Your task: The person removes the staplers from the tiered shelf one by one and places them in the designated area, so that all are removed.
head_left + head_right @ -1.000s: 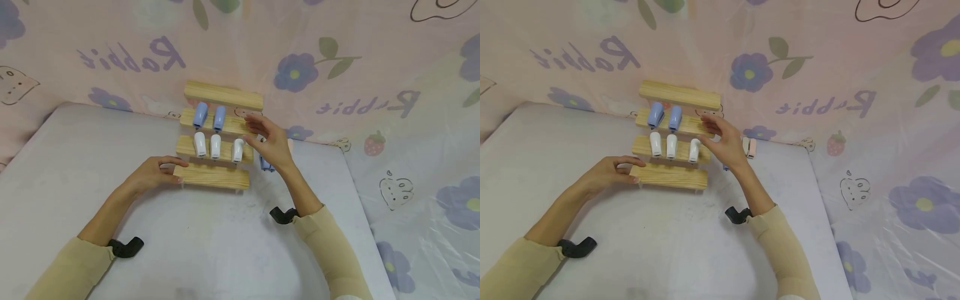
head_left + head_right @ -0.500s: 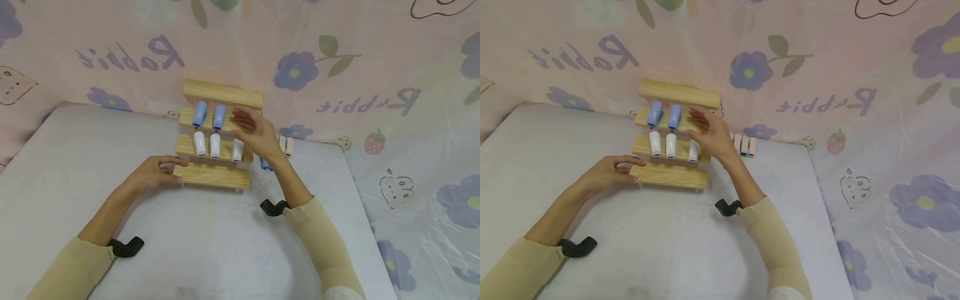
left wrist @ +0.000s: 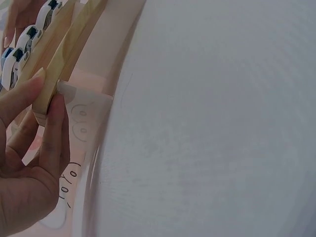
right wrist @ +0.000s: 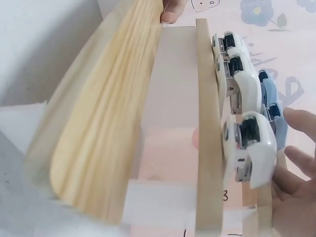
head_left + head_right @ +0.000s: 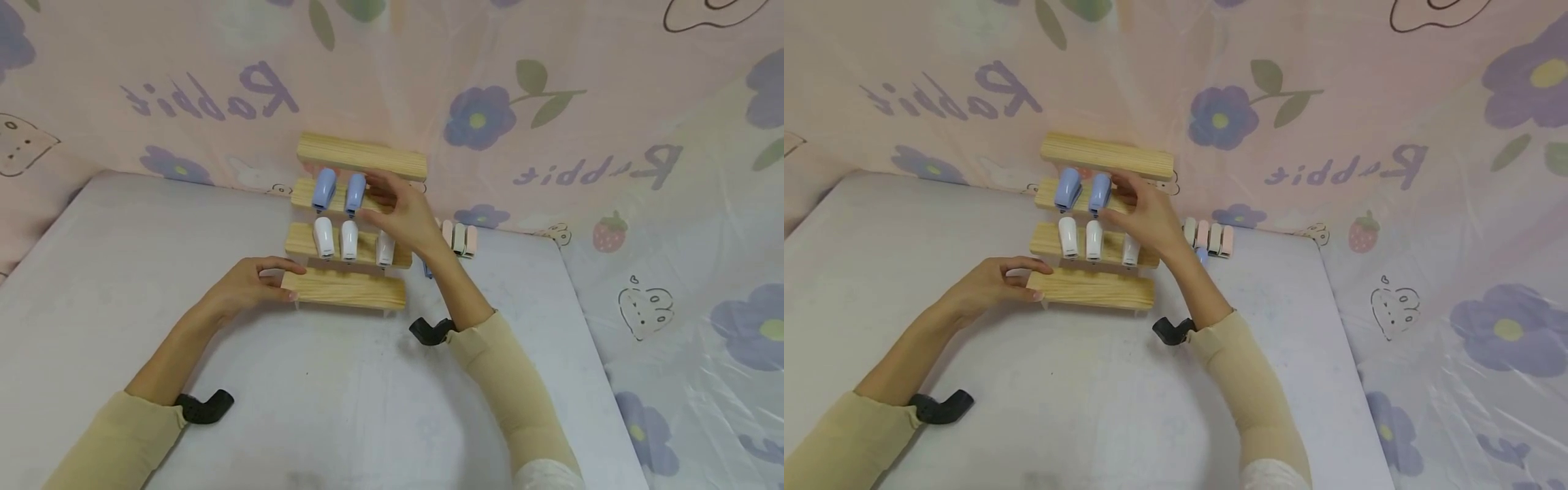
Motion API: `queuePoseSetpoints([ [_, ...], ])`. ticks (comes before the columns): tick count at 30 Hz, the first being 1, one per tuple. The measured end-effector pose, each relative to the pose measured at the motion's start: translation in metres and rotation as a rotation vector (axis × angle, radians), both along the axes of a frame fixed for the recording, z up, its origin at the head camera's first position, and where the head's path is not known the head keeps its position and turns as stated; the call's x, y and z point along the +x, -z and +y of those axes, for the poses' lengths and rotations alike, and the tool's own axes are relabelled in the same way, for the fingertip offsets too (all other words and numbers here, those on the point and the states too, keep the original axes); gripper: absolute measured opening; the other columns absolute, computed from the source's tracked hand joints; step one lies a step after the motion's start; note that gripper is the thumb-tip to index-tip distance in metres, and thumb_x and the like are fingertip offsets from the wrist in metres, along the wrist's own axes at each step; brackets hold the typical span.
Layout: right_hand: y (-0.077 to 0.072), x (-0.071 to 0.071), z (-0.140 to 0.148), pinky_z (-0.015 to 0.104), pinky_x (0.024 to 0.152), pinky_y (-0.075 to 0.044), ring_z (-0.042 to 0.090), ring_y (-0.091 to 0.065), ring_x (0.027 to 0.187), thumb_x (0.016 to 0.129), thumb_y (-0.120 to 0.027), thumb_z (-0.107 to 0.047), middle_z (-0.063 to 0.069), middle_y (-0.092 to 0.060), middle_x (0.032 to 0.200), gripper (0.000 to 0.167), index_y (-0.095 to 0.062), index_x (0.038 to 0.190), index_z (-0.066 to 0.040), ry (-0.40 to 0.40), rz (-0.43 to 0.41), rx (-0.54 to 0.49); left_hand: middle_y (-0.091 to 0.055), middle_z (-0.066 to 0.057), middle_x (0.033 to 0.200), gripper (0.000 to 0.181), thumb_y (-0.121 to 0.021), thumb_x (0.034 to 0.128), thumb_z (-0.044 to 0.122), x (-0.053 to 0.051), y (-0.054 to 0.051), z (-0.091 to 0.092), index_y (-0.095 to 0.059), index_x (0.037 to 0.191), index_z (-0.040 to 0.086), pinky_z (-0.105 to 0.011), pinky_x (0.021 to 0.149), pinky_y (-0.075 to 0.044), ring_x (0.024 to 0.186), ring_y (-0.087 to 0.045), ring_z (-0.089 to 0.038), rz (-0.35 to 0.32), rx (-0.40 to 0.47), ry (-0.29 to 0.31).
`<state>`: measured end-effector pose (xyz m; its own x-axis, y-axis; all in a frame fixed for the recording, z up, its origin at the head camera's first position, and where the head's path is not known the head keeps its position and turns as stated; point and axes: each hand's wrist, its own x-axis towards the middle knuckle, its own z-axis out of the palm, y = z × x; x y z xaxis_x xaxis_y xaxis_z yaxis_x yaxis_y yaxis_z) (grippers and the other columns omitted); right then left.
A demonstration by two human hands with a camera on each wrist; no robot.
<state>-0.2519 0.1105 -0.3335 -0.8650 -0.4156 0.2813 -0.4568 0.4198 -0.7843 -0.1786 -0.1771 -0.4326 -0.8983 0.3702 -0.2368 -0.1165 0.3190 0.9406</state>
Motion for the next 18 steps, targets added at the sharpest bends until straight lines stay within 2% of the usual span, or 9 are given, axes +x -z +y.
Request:
queuePoseSetpoints([
  [6,-0.0005,-0.0034,-0.0068,0.026,0.098,-0.045,0.017,-0.059,0.119,0.084,-0.081,-0.017,0.010,-0.060,0.135,0.069,-0.049,0.145,-0.008,0.001,0.012,0.026,-0.046,-0.012,0.145,0.052,-0.086,0.0780,0.018,0.0003,0.0003,-0.0009,-0.067,0.126,0.010,-0.036,0.086,-0.042,0.093,-0.057,-0.021,-0.004,-0.004,-0.005],
  [12,0.0019,-0.0055,-0.0093,0.026,0.096,-0.047,0.017,-0.060,0.119,0.083,-0.083,-0.018,0.010,-0.061,0.134,0.068,-0.052,0.143,-0.010,0.012,0.049,0.044,-0.046,-0.011,0.147,0.052,-0.086,0.0777,0.018,-0.0012,0.0034,-0.0008,-0.067,0.126,0.011,-0.038,0.091,-0.041,0.098,-0.059,-0.021,-0.003,0.003,-0.004],
  [18,0.0031,-0.0039,-0.0077,0.027,0.093,-0.048,0.016,-0.062,0.116,0.083,-0.083,-0.020,0.008,-0.064,0.130,0.065,-0.055,0.141,-0.012,0.028,0.072,0.046,-0.049,-0.012,0.142,0.052,-0.086,0.0775,0.017,-0.0013,0.0030,-0.0003,-0.067,0.125,0.010,-0.035,0.087,-0.045,0.095,-0.061,-0.020,-0.015,0.012,-0.010],
])
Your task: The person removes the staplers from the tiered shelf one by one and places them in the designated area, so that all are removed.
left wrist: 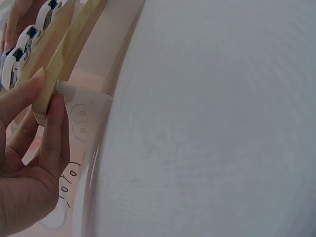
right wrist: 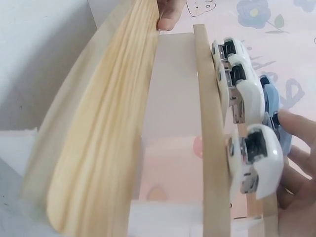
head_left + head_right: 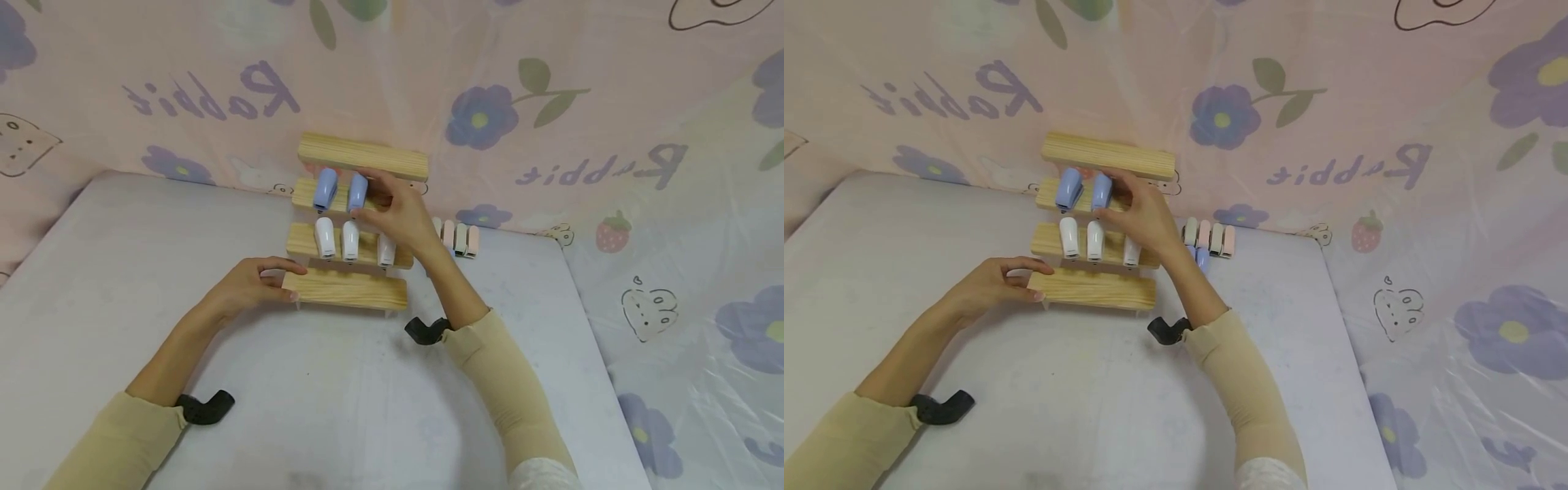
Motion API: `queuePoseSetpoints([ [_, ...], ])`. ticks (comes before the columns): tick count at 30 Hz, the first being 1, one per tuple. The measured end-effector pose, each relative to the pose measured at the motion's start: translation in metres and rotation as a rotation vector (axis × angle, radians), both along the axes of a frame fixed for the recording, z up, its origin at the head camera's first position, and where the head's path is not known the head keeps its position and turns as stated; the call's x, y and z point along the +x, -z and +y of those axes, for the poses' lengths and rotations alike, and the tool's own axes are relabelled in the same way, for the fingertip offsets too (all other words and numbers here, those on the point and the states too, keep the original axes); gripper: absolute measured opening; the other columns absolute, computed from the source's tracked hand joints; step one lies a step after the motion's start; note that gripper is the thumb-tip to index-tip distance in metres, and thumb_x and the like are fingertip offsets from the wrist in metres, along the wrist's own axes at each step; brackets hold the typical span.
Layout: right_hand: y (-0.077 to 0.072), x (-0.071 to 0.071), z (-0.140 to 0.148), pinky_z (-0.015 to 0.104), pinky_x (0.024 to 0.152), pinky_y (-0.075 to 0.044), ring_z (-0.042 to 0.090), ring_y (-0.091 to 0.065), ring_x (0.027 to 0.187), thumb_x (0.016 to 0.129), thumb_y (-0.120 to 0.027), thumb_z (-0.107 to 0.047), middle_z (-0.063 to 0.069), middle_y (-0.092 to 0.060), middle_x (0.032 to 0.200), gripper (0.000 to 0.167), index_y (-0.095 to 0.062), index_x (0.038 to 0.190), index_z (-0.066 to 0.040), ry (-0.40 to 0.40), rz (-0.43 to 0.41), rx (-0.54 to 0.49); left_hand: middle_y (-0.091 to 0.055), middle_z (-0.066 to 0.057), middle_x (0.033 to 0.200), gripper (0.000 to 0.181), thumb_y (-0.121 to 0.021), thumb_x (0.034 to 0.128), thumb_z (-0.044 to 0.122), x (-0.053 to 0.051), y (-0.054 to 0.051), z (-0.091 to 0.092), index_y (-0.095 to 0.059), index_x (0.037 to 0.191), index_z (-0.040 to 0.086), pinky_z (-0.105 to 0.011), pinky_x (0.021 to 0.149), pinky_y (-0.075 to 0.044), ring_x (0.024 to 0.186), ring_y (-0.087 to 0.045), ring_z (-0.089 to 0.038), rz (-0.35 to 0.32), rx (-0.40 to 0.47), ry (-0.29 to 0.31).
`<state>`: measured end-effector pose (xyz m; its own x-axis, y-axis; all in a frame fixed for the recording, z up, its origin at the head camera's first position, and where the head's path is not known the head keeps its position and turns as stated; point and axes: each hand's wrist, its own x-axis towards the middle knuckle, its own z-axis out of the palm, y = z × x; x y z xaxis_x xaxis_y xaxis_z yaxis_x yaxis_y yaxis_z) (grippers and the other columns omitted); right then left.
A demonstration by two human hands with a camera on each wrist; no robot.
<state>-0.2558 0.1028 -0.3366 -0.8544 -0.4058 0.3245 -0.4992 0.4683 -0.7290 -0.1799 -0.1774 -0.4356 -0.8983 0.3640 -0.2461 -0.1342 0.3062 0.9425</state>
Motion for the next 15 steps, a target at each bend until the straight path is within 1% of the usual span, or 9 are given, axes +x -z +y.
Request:
queuePoseSetpoints([
  [4,0.001,0.001,0.003,0.028,0.093,-0.048,0.016,-0.062,0.114,0.083,-0.083,-0.020,0.007,-0.065,0.130,0.065,-0.055,0.142,-0.013,-0.013,0.004,-0.023,-0.052,-0.012,0.139,0.052,-0.086,0.0778,0.019,0.001,-0.002,0.000,-0.067,0.125,0.011,-0.035,0.085,-0.043,0.093,-0.059,-0.020,0.007,-0.016,0.003],
  [10,0.003,0.003,0.010,0.032,0.096,-0.049,0.019,-0.063,0.114,0.083,-0.081,-0.015,0.009,-0.063,0.131,0.065,-0.055,0.143,-0.013,-0.067,-0.016,-0.116,-0.052,-0.011,0.136,0.051,-0.086,0.0773,0.019,0.001,-0.002,-0.001,-0.068,0.124,0.011,-0.034,0.082,-0.042,0.087,-0.055,-0.018,0.009,-0.017,0.004],
  [12,0.003,0.004,0.012,0.033,0.097,-0.048,0.019,-0.063,0.114,0.084,-0.081,-0.014,0.008,-0.063,0.131,0.064,-0.055,0.143,-0.014,-0.068,-0.023,-0.132,-0.054,-0.011,0.134,0.051,-0.086,0.0772,0.019,0.000,-0.001,0.000,-0.068,0.124,0.011,-0.034,0.080,-0.042,0.084,-0.055,-0.019,0.007,-0.015,0.003],
  [15,0.002,0.005,0.016,0.033,0.097,-0.048,0.018,-0.062,0.115,0.084,-0.080,-0.014,0.007,-0.063,0.131,0.064,-0.055,0.143,-0.015,-0.061,-0.026,-0.139,-0.054,-0.010,0.136,0.051,-0.086,0.0773,0.019,0.000,-0.001,-0.001,-0.068,0.124,0.012,-0.035,0.082,-0.042,0.087,-0.056,-0.019,0.006,-0.020,0.003],
])
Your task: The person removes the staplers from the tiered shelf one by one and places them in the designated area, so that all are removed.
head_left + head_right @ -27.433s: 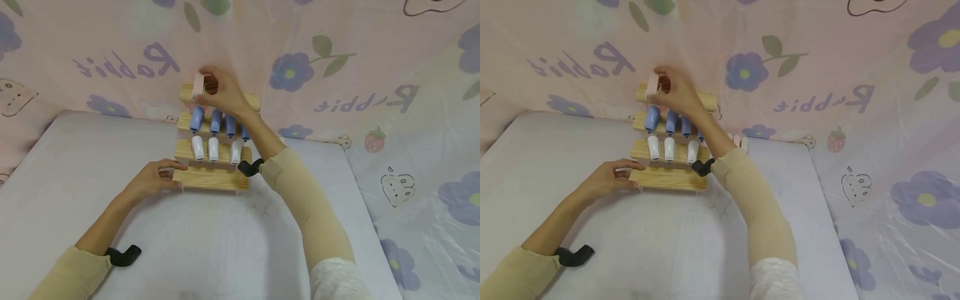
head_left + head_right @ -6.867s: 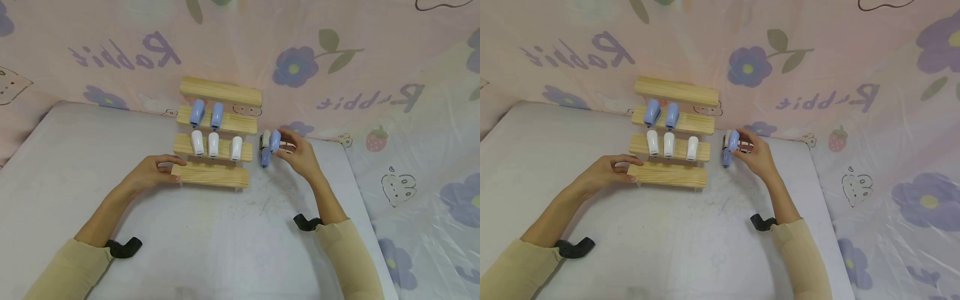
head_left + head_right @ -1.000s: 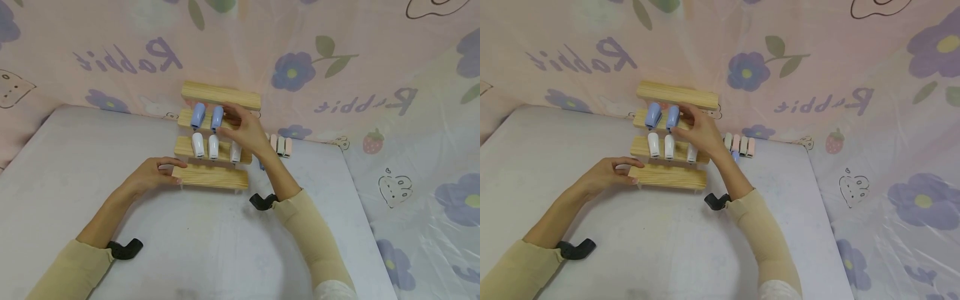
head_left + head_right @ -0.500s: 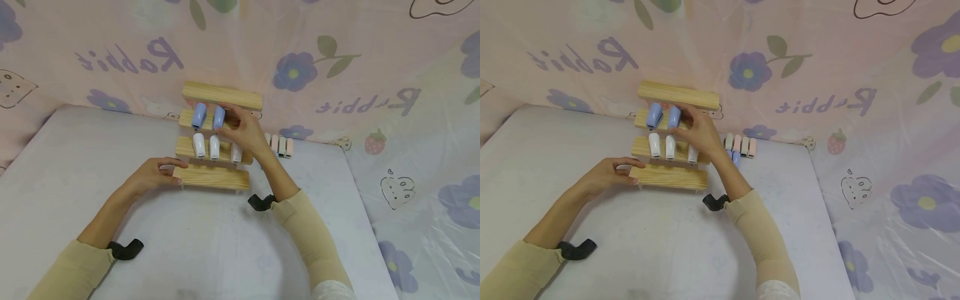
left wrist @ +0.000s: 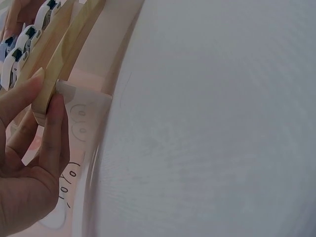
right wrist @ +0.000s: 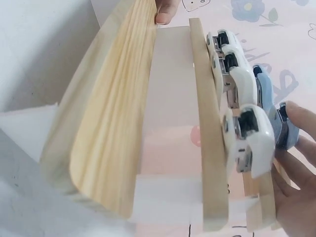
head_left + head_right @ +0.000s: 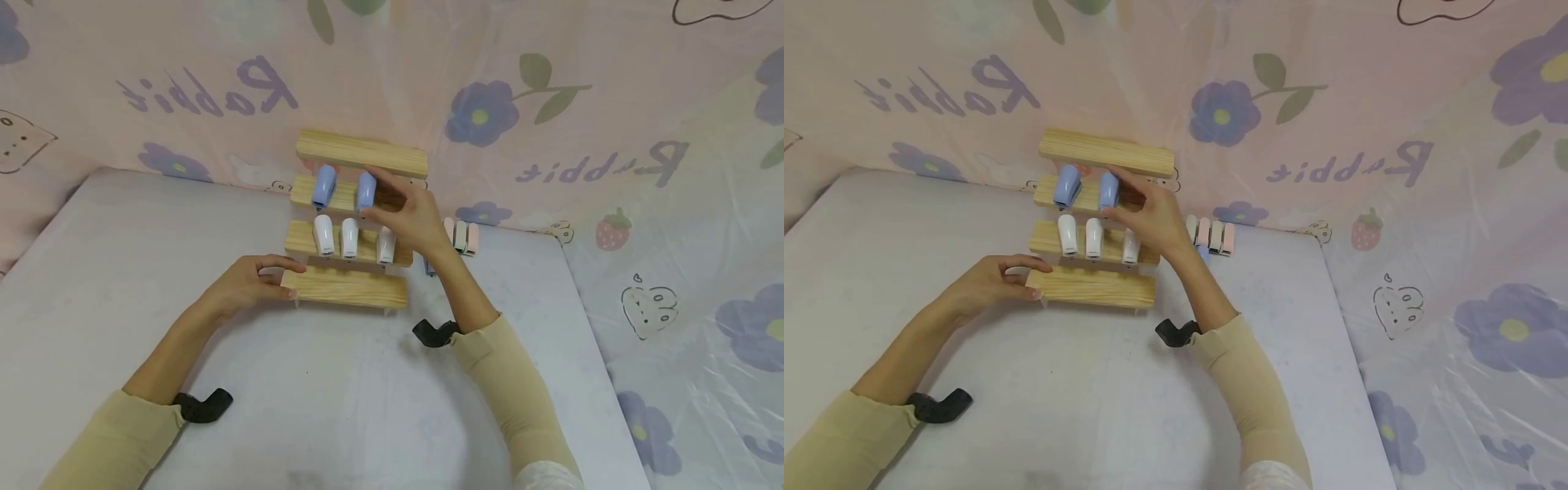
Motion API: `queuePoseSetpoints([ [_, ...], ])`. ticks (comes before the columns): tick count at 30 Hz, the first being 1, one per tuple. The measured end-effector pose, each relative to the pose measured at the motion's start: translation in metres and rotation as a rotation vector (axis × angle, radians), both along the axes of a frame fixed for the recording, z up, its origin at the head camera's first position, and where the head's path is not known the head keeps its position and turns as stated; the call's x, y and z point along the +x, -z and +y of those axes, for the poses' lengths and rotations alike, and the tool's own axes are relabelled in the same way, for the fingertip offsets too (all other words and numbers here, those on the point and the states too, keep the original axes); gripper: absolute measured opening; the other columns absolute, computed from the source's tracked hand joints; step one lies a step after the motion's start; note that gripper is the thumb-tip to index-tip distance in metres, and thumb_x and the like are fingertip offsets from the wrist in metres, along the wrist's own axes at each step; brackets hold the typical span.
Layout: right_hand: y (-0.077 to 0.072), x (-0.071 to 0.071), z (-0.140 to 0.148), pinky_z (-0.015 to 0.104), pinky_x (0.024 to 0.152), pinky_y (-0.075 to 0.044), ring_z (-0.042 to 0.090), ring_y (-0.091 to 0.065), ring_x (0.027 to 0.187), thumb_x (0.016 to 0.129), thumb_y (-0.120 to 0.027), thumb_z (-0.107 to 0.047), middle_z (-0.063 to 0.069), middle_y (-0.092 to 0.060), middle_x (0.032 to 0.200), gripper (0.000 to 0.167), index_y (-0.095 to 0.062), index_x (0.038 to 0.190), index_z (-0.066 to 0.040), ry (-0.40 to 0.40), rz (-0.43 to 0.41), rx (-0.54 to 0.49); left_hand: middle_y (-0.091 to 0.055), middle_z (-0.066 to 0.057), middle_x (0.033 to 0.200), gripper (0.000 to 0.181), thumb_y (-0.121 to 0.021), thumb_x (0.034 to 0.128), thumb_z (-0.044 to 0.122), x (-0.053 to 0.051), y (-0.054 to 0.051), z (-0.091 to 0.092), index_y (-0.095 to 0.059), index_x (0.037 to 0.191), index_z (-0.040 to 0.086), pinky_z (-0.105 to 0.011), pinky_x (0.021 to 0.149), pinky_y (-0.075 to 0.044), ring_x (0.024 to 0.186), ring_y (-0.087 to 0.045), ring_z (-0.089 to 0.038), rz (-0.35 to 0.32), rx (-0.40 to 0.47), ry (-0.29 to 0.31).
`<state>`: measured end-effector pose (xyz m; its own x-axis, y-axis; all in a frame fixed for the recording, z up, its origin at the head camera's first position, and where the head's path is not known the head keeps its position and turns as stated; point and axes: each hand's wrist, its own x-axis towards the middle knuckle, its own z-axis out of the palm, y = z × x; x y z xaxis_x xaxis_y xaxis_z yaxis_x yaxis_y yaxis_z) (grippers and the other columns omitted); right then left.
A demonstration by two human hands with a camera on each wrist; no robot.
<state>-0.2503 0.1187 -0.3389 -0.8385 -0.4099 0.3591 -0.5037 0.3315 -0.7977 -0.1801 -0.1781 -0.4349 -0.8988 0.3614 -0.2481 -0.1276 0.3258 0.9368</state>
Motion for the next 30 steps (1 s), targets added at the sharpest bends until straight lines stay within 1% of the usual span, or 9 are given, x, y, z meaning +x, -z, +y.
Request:
queuePoseSetpoints([
  [4,-0.003,0.003,0.005,0.034,0.095,-0.050,0.020,-0.064,0.113,0.085,-0.080,-0.012,0.008,-0.062,0.133,0.064,-0.054,0.143,-0.014,0.001,-0.016,-0.028,-0.050,-0.010,0.141,0.052,-0.086,0.0775,0.018,0.000,-0.001,0.000,-0.067,0.125,0.011,-0.036,0.086,-0.042,0.092,-0.058,-0.020,-0.006,0.012,0.003],
  [9,-0.005,0.007,0.014,0.035,0.092,-0.051,0.025,-0.065,0.111,0.086,-0.078,-0.007,0.012,-0.061,0.133,0.064,-0.053,0.145,-0.014,0.012,-0.065,-0.066,-0.048,-0.011,0.144,0.052,-0.085,0.0781,0.015,0.000,-0.002,0.000,-0.066,0.126,0.009,-0.036,0.086,-0.046,0.098,-0.064,-0.023,-0.018,0.044,0.005],
  [12,-0.008,0.011,0.019,0.036,0.093,-0.051,0.029,-0.063,0.114,0.087,-0.076,-0.002,0.015,-0.060,0.133,0.064,-0.051,0.146,-0.010,0.028,-0.116,-0.106,-0.050,-0.012,0.142,0.052,-0.085,0.0781,0.014,0.000,-0.002,0.001,-0.066,0.126,0.008,-0.035,0.086,-0.047,0.098,-0.065,-0.023,-0.023,0.048,0.005],
  [15,-0.012,0.016,0.023,0.039,0.095,-0.050,0.033,-0.061,0.115,0.087,-0.074,0.002,0.018,-0.059,0.134,0.064,-0.049,0.146,-0.005,0.041,-0.147,-0.143,-0.050,-0.012,0.142,0.052,-0.085,0.0780,0.014,0.000,-0.002,0.001,-0.066,0.126,0.008,-0.035,0.086,-0.047,0.098,-0.065,-0.023,-0.023,0.049,0.005],
  [17,-0.015,0.020,0.025,0.040,0.096,-0.050,0.035,-0.061,0.115,0.086,-0.073,0.004,0.019,-0.059,0.134,0.063,-0.049,0.145,-0.002,0.046,-0.140,-0.148,-0.049,-0.012,0.143,0.052,-0.085,0.0780,0.014,0.000,-0.002,0.001,-0.066,0.126,0.008,-0.035,0.086,-0.047,0.097,-0.064,-0.022,-0.020,0.045,0.003],
  [19,-0.014,0.020,0.029,0.041,0.096,-0.050,0.035,-0.061,0.114,0.086,-0.073,0.004,0.017,-0.059,0.135,0.063,-0.050,0.144,-0.002,0.050,-0.128,-0.143,-0.048,-0.011,0.145,0.052,-0.085,0.0780,0.015,0.000,-0.003,0.001,-0.066,0.126,0.008,-0.035,0.086,-0.046,0.097,-0.064,-0.022,-0.015,0.040,0.002],
  [25,0.000,0.014,0.045,0.036,0.094,-0.050,0.027,-0.063,0.111,0.086,-0.076,-0.002,0.009,-0.058,0.137,0.063,-0.053,0.144,-0.011,0.062,-0.107,-0.118,-0.045,-0.012,0.147,0.053,-0.085,0.0785,0.015,0.002,-0.003,0.001,-0.065,0.127,0.008,-0.037,0.089,-0.045,0.102,-0.064,-0.024,-0.018,0.036,0.006],
  [28,0.002,0.013,0.052,0.035,0.096,-0.049,0.026,-0.063,0.112,0.086,-0.077,-0.004,0.008,-0.058,0.138,0.063,-0.053,0.144,-0.012,0.068,-0.091,-0.108,-0.044,-0.011,0.149,0.053,-0.085,0.0785,0.017,0.002,-0.003,0.000,-0.066,0.127,0.008,-0.039,0.091,-0.043,0.105,-0.063,-0.025,-0.009,0.021,0.013],
  [30,0.002,0.014,0.056,0.036,0.097,-0.049,0.026,-0.062,0.114,0.086,-0.077,-0.003,0.008,-0.056,0.140,0.063,-0.053,0.144,-0.011,0.071,-0.095,-0.112,-0.045,-0.011,0.148,0.052,-0.085,0.0785,0.017,0.002,-0.004,0.000,-0.066,0.126,0.009,-0.039,0.091,-0.043,0.103,-0.062,-0.025,-0.003,0.015,0.017],
])
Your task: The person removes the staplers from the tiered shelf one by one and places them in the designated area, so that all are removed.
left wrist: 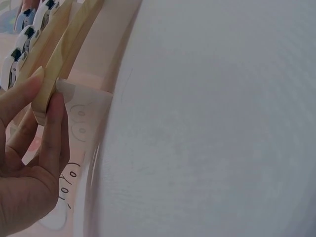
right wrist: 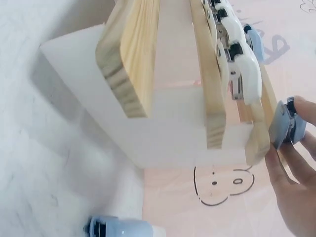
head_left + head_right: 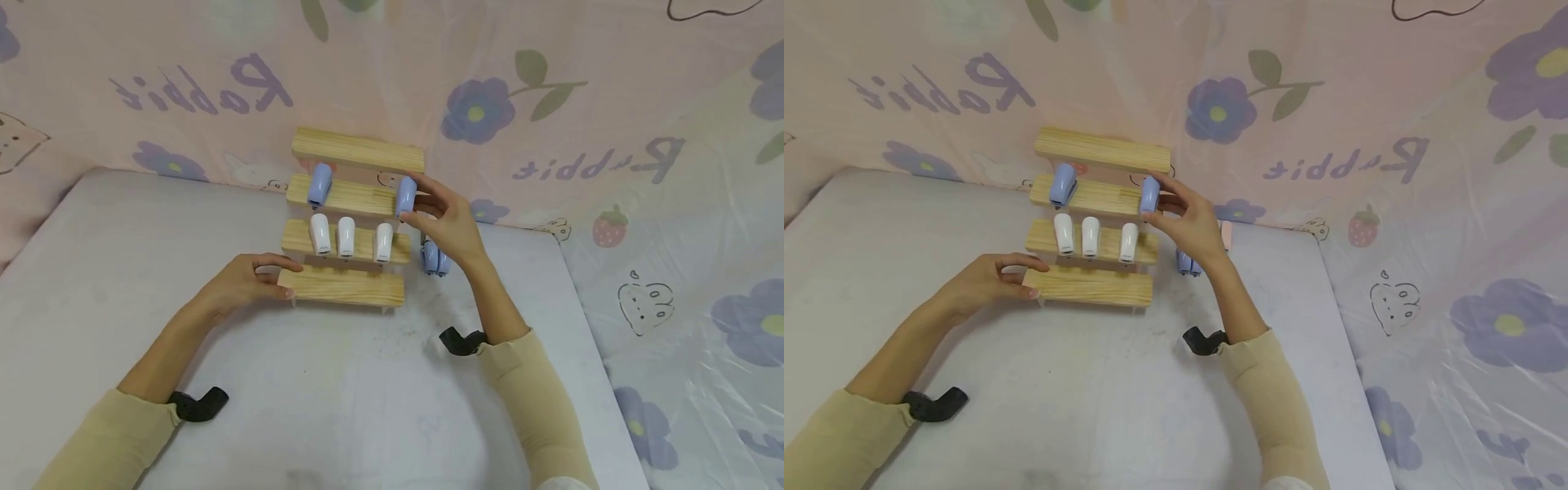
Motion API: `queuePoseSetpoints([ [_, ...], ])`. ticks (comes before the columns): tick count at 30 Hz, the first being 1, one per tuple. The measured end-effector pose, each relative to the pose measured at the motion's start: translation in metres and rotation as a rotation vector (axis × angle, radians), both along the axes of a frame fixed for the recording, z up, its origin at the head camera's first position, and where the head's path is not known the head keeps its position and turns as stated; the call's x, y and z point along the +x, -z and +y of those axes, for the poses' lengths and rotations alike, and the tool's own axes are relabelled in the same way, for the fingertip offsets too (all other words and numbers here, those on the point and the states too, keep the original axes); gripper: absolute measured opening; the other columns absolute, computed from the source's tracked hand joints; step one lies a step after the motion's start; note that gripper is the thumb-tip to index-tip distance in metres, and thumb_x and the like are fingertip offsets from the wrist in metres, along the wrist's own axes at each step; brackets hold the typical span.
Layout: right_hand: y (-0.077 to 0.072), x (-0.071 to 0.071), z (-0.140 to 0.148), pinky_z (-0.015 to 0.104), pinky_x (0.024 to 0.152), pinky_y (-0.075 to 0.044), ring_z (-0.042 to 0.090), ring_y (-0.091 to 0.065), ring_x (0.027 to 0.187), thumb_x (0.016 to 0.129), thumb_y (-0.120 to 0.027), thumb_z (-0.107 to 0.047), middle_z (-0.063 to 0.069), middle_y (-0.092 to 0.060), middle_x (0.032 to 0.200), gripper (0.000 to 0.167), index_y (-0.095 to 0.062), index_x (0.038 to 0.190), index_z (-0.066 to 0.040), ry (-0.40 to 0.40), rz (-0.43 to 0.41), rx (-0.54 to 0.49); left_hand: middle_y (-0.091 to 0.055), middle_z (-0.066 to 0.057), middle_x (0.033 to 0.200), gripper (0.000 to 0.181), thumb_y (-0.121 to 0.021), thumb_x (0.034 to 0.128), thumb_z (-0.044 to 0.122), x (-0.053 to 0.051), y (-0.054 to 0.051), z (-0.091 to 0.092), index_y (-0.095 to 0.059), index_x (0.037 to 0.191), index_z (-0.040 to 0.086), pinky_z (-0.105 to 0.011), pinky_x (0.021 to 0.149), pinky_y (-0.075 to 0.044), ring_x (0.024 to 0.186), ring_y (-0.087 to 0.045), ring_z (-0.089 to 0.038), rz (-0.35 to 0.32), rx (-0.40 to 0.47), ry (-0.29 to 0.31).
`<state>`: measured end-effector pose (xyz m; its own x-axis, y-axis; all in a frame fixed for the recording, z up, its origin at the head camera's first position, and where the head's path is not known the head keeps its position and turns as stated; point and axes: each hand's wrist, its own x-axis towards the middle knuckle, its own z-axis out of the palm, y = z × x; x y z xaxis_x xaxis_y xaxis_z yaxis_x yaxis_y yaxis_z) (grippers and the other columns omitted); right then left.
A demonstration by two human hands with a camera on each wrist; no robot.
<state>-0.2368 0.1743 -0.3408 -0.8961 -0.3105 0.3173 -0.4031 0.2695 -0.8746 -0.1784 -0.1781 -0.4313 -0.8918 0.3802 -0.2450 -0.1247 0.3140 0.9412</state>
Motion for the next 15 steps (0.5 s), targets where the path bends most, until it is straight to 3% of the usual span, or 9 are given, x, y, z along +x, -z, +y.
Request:
queuePoseSetpoints([
  [5,0.001,0.001,0.009,0.037,0.096,-0.049,0.027,-0.059,0.118,0.087,-0.075,0.000,0.008,-0.052,0.145,0.064,-0.051,0.145,-0.010,0.004,-0.030,-0.018,-0.051,-0.012,0.141,0.050,-0.085,0.0788,0.017,-0.001,-0.001,-0.001,-0.066,0.125,0.009,-0.037,0.086,-0.045,0.095,-0.062,-0.024,0.006,-0.005,0.002],
  [12,-0.007,0.012,0.015,0.034,0.096,-0.049,0.033,-0.058,0.120,0.086,-0.072,0.007,0.014,-0.050,0.146,0.066,-0.046,0.147,-0.002,0.009,-0.058,-0.004,-0.051,-0.012,0.143,0.051,-0.084,0.0795,0.017,0.000,-0.002,0.000,-0.065,0.126,0.008,-0.037,0.088,-0.044,0.101,-0.062,-0.024,0.002,-0.004,0.004],
  [15,-0.006,0.012,0.020,0.035,0.098,-0.048,0.032,-0.058,0.120,0.086,-0.073,0.005,0.013,-0.050,0.146,0.067,-0.047,0.147,-0.004,0.005,-0.051,0.020,-0.051,-0.014,0.142,0.052,-0.084,0.0802,0.016,0.001,-0.002,0.001,-0.065,0.127,0.007,-0.036,0.087,-0.045,0.101,-0.063,-0.023,0.003,0.010,0.007],
])
